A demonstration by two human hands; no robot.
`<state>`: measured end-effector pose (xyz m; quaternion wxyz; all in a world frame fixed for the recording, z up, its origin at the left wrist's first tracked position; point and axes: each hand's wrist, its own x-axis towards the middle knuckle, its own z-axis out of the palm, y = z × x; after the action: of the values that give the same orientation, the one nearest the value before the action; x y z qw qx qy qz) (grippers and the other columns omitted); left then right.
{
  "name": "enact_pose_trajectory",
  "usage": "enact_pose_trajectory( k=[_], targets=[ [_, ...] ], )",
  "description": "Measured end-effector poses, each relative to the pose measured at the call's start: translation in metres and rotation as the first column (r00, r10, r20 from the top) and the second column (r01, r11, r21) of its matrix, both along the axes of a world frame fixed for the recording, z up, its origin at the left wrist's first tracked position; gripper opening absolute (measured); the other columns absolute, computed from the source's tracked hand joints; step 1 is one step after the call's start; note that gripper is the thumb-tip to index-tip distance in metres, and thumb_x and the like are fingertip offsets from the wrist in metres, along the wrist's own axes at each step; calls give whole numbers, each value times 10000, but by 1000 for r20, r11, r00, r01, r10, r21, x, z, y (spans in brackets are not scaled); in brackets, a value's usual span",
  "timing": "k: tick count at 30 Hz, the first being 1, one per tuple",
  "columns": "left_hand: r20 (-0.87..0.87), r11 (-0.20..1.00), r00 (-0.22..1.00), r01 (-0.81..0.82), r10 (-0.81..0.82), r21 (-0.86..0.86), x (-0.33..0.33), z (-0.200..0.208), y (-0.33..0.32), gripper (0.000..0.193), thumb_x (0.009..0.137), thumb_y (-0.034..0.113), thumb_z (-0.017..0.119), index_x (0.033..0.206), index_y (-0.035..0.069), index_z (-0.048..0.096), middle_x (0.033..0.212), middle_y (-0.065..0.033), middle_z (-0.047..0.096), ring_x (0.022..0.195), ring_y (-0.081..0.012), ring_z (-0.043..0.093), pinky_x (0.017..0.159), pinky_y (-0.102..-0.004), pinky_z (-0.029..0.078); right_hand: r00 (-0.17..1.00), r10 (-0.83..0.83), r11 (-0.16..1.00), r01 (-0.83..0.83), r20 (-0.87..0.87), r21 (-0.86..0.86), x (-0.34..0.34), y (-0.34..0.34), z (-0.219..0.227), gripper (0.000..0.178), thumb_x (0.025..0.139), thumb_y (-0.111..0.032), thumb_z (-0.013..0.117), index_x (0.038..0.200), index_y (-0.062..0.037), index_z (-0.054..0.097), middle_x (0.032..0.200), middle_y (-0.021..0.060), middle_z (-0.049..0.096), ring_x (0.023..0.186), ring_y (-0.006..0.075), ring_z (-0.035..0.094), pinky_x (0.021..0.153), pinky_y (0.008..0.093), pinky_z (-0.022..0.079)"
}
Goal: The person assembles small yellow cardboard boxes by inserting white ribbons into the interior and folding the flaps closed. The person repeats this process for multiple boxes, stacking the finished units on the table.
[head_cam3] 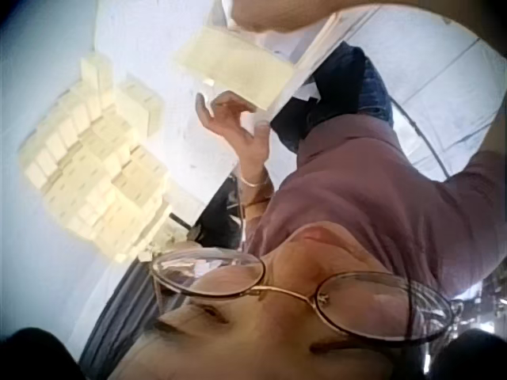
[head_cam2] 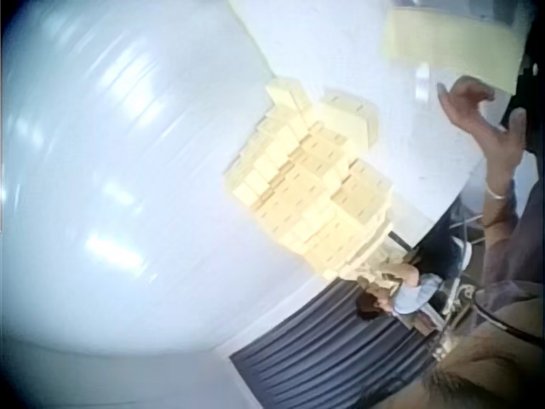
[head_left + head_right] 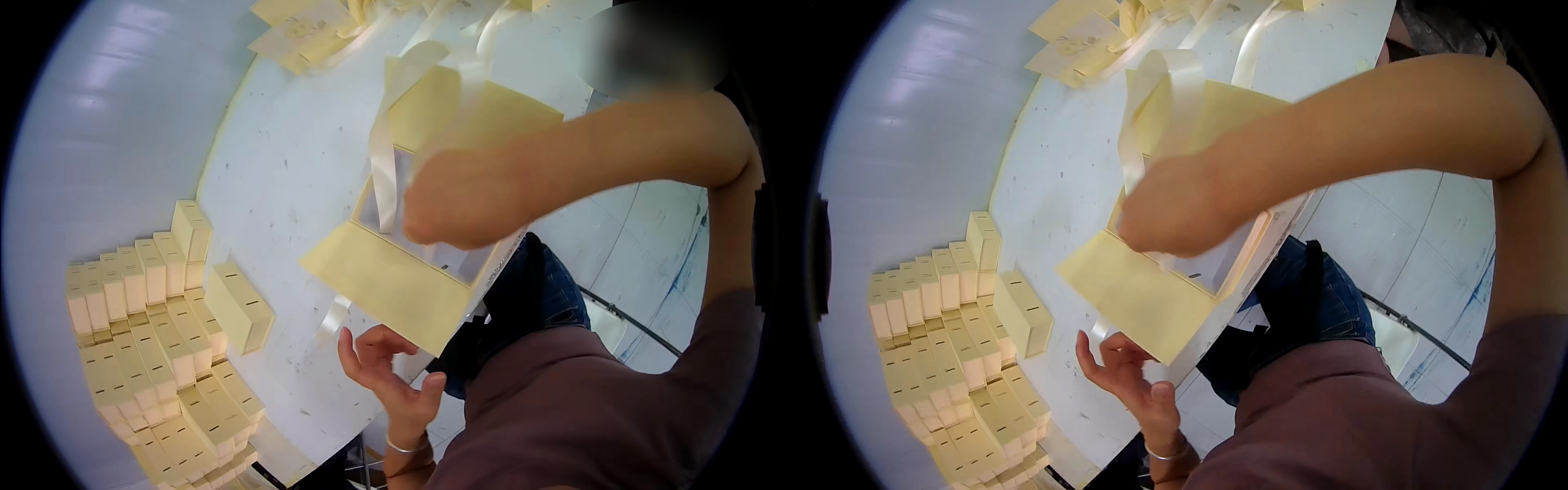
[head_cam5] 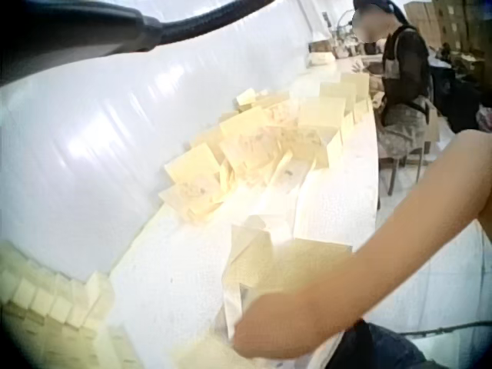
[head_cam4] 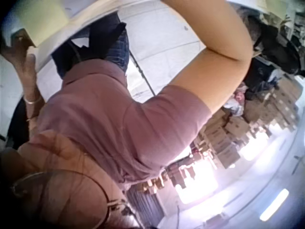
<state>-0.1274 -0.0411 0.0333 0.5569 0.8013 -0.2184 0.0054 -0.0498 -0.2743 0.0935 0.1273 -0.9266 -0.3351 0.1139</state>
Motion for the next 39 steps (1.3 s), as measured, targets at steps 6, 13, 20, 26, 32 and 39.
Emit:
enact_pose_trajectory(
  k=[6, 13, 20, 26, 32, 39],
  targets=[
    [-295, 977, 943, -189, 153, -99, -19, -49, 8, 647, 750, 186, 620, 1268, 13, 273, 1107, -133, 473, 975, -231, 509, 803, -339, 421, 996, 15, 999, -11, -83, 50, -17, -2, -40, 56, 626, -23, 569, 658, -24, 616, 639, 143, 598, 608, 280, 602, 533, 364, 470],
    [-46, 938, 996, -51, 72, 343, -2, -48, -13, 204, 779, 10, 587, 978, -35, 584, 977, -99, 594, 897, -196, 554, 797, -320, 434, 1000, -30, 992, 30, -3, 121, -22, -3, -51, 36, 567, -41, 602, 564, -70, 581, 562, 94, 578, 564, 246, 585, 539, 333, 430],
    [63, 789, 998, -58, 24, 611, 1, -48, -14, 245, 781, 53, 596, 1010, -29, 576, 989, -114, 598, 910, -226, 556, 801, -328, 428, 999, 48, 987, -48, 4, 152, -21, -4, -45, 27, 601, -52, 599, 618, -63, 581, 602, 79, 592, 544, 230, 579, 517, 338, 407],
    [46, 826, 998, 0, -32, 564, 9, -71, 6, 273, 763, 98, 613, 1006, -20, 576, 948, -122, 599, 907, -251, 550, 788, -347, 423, 995, 78, 971, -62, -61, 231, -21, 6, -70, 37, 607, -58, 601, 608, -71, 566, 600, 83, 577, 593, 235, 556, 617, 307, 364],
    [-76, 870, 990, -70, 123, 489, 31, -42, 39, 350, 741, 196, 629, 1017, -12, 568, 976, -162, 574, 973, -294, 503, 799, -393, 393, 996, -81, 885, 93, -47, 455, -24, 4, -74, 96, 701, -64, 546, 791, -43, 572, 643, 103, 580, 608, 271, 554, 603, 360, 391],
    [239, 761, 961, -259, 140, 595, 58, -2, 71, 798, 677, 376, 683, 1292, 28, 311, 1341, -242, 240, 1244, -380, 239, 997, -503, 197, 787, -207, 825, -178, 581, 536, -60, 2, -70, 238, 736, -235, 611, 880, -49, 571, 818, 92, 546, 741, 235, 536, 684, 321, 413]
  ],
)
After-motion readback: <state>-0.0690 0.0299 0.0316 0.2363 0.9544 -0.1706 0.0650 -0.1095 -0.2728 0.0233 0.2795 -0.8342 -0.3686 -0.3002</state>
